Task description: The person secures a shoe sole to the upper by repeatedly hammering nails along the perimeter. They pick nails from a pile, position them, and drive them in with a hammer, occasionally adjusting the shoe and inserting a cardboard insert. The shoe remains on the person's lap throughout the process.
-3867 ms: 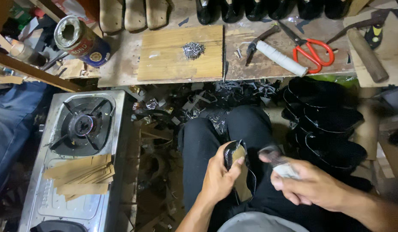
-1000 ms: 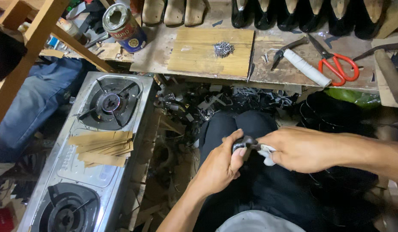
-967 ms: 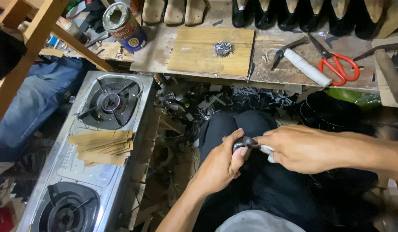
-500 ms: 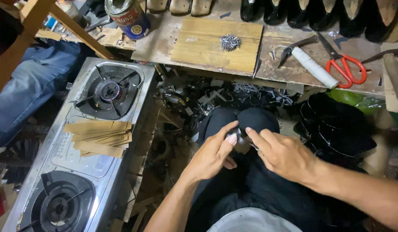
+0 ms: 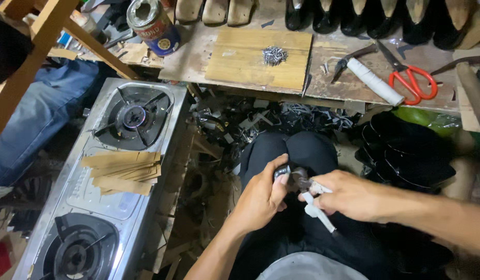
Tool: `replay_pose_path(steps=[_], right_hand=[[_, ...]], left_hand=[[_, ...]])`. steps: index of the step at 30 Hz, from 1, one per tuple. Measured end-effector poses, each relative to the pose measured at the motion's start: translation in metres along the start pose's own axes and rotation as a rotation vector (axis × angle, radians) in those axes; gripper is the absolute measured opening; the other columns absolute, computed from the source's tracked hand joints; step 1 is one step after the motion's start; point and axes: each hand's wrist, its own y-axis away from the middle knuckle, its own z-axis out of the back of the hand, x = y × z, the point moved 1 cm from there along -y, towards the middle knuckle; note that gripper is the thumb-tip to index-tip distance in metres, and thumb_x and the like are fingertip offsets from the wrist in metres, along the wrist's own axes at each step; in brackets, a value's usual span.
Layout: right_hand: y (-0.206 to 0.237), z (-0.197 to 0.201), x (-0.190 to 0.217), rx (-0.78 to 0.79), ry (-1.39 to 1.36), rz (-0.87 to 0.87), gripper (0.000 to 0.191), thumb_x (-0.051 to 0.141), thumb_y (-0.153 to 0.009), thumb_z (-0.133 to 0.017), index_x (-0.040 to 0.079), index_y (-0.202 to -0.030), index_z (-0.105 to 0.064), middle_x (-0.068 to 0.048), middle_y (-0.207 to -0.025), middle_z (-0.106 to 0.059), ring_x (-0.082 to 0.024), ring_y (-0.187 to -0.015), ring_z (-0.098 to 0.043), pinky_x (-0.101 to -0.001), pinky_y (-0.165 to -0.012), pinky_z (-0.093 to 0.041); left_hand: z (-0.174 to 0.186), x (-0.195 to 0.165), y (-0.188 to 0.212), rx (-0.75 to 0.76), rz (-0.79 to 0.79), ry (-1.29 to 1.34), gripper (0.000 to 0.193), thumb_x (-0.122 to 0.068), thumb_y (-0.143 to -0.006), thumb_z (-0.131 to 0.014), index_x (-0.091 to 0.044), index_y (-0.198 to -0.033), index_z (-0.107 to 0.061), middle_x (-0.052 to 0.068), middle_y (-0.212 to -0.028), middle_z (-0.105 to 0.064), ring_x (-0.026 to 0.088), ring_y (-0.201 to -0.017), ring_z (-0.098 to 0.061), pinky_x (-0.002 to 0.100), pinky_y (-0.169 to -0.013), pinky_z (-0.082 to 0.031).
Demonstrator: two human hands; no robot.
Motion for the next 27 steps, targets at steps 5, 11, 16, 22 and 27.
replay_pose_path(steps=[5,11,16,22,27], right_hand=[[0.024,0.013,0.029,-0.044,0.388,0.168,0.037,0.014,-0.084,-0.064,0.009,-0.12,-0.069,-0.009,-0.085,-0.071,-0.027,-0.08,-0.068,-0.0434,-0.071,-0.053],[0.027,0.015,0.032,-0.166,0.959,0.178,0.065,0.016,-0.086,-0.066,0.012,-0.149,-0.051,-0.009,-0.101,-0.059,-0.031,-0.077,-0.068,-0.0421,-0.067,-0.056],[-0.002,-0.009,0.003,-0.552,0.912,0.567,0.058,0.01,-0.082,-0.068,-0.003,-0.137,-0.055,-0.014,-0.09,-0.059,-0.03,-0.065,-0.068,-0.0405,-0.055,-0.057],[-0.007,-0.018,-0.01,-0.577,0.626,0.527,0.061,0.007,-0.076,-0.069,0.001,-0.136,-0.057,-0.015,-0.091,-0.062,-0.033,-0.069,-0.068,-0.0426,-0.059,-0.054],[0.014,0.011,0.014,-0.236,0.556,0.427,0.06,0.005,-0.08,-0.065,0.002,-0.139,-0.055,-0.014,-0.094,-0.065,-0.036,-0.08,-0.07,-0.0449,-0.067,-0.054]], left_hand=[[-0.005,-0.007,0.006,0.012,-0.191,-0.154,0.049,-0.024,-0.106,-0.048,0.005,-0.146,-0.042,0.013,-0.073,-0.064,0.022,-0.063,-0.067,0.035,-0.065,-0.054],[0.003,-0.003,-0.004,0.149,-0.04,-0.067,0.057,-0.027,-0.101,-0.048,0.0,-0.151,-0.038,0.014,-0.078,-0.067,0.022,-0.065,-0.071,0.034,-0.066,-0.058],[0.017,-0.002,-0.009,0.148,0.076,0.176,0.056,-0.028,-0.102,-0.041,-0.005,-0.154,-0.038,0.009,-0.092,-0.069,0.019,-0.071,-0.076,0.033,-0.067,-0.062],[0.003,-0.002,-0.012,-0.029,0.066,0.02,0.049,-0.026,-0.103,-0.04,-0.002,-0.145,-0.047,0.013,-0.071,-0.067,0.02,-0.058,-0.072,0.033,-0.059,-0.058],[-0.008,-0.002,-0.007,-0.059,-0.084,-0.152,0.048,-0.025,-0.103,-0.045,0.001,-0.143,-0.047,0.016,-0.073,-0.068,0.024,-0.059,-0.071,0.037,-0.065,-0.056]])
